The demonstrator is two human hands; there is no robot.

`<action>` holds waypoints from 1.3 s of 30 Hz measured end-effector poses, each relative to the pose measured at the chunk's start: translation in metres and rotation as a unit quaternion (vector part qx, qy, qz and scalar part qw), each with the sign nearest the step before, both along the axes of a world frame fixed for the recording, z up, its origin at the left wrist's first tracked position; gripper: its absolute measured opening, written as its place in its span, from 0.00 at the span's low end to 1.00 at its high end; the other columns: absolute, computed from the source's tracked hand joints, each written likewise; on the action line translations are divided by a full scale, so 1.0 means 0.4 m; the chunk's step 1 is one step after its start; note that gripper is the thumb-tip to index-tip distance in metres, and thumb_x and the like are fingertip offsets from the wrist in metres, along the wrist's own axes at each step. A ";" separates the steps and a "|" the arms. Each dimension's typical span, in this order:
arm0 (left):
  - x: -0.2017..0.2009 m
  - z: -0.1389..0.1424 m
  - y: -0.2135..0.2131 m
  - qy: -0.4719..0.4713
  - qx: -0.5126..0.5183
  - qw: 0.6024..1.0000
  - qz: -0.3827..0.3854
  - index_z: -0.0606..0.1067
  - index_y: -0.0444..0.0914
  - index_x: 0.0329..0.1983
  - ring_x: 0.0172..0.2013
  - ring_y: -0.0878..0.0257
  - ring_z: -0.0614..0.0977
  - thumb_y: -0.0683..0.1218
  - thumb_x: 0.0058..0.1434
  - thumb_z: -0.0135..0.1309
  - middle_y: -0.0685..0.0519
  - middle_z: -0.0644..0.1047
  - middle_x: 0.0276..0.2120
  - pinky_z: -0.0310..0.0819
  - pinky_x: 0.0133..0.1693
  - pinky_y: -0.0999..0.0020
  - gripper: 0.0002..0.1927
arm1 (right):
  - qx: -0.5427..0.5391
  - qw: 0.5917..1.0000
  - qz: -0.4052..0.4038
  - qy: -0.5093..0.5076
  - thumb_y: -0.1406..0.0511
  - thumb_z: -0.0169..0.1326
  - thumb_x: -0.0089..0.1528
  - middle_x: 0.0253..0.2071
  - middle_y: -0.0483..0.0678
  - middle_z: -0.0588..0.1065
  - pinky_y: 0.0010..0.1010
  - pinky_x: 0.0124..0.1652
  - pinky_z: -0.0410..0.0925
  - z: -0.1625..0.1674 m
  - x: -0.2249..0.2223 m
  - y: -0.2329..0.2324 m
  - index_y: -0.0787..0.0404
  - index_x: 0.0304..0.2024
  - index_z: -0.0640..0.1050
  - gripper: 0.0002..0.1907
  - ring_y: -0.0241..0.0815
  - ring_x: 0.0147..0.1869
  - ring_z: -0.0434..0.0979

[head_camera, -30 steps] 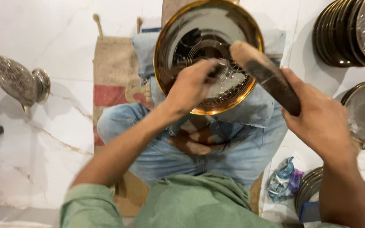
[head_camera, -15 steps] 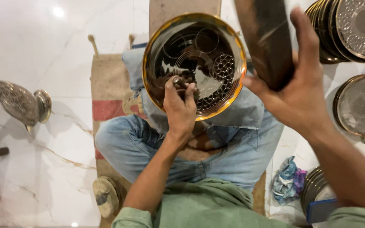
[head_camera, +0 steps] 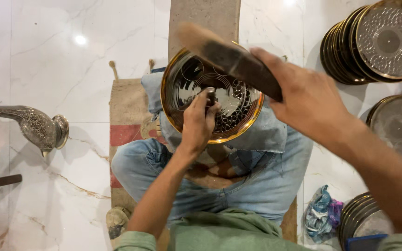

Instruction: The person sits cross-legged on the floor with a brass plate resting on a cloth pad on their lap. They hold a chisel against the plate's engraved pattern with one hand and repeatedly strike it with a wooden mallet held in the other hand, working around the decorative design.

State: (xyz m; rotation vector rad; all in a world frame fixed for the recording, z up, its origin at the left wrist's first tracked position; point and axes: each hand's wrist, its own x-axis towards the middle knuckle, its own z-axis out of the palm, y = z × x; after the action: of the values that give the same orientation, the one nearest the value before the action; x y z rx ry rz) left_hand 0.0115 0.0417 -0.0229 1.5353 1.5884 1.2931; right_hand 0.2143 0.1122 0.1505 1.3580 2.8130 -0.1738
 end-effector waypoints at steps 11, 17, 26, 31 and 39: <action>-0.059 0.011 0.123 0.153 -0.004 0.931 -0.333 0.74 0.36 0.60 0.46 0.47 0.83 0.42 0.62 0.61 0.44 0.80 0.46 0.76 0.48 0.54 0.22 | -0.037 0.937 -0.295 0.184 0.62 0.64 0.58 0.45 0.66 0.78 0.51 0.42 0.74 -0.295 0.178 -0.180 0.52 0.72 0.61 0.42 0.65 0.43 0.81; -0.056 0.048 0.175 0.159 0.052 0.869 -0.466 0.74 0.40 0.61 0.49 0.49 0.84 0.40 0.55 0.62 0.47 0.82 0.51 0.78 0.50 0.56 0.28 | -0.059 0.913 -0.384 0.124 0.62 0.62 0.60 0.48 0.58 0.81 0.47 0.45 0.75 -0.436 0.147 -0.369 0.45 0.77 0.61 0.44 0.59 0.46 0.84; -0.053 0.067 0.201 0.211 -0.032 0.852 -0.478 0.76 0.46 0.61 0.48 0.50 0.84 0.41 0.57 0.62 0.52 0.82 0.51 0.78 0.46 0.54 0.27 | -0.117 0.691 -0.430 0.569 0.68 0.64 0.56 0.40 0.51 0.72 0.36 0.42 0.75 -0.473 0.155 -0.371 0.53 0.77 0.53 0.51 0.43 0.40 0.78; -0.054 0.060 0.209 0.209 -0.034 0.834 -0.509 0.76 0.46 0.61 0.49 0.51 0.83 0.43 0.57 0.62 0.52 0.81 0.53 0.77 0.49 0.54 0.26 | -0.008 0.881 -0.352 0.315 0.68 0.67 0.59 0.43 0.53 0.77 0.38 0.43 0.75 -0.481 0.154 -0.338 0.52 0.72 0.58 0.44 0.48 0.42 0.81; -0.083 0.059 0.149 0.177 -0.032 0.910 -0.373 0.75 0.38 0.59 0.45 0.47 0.83 0.43 0.60 0.60 0.45 0.81 0.44 0.76 0.47 0.52 0.23 | -0.091 0.919 -0.328 0.199 0.63 0.61 0.58 0.48 0.58 0.78 0.48 0.42 0.77 -0.352 0.162 -0.208 0.49 0.72 0.61 0.41 0.53 0.43 0.83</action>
State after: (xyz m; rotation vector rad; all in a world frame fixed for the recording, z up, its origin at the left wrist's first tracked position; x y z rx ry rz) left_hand -0.0216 0.1013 0.0006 2.1226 1.0149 0.5498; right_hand 0.2793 0.0290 0.0098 2.3797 2.3715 -0.7711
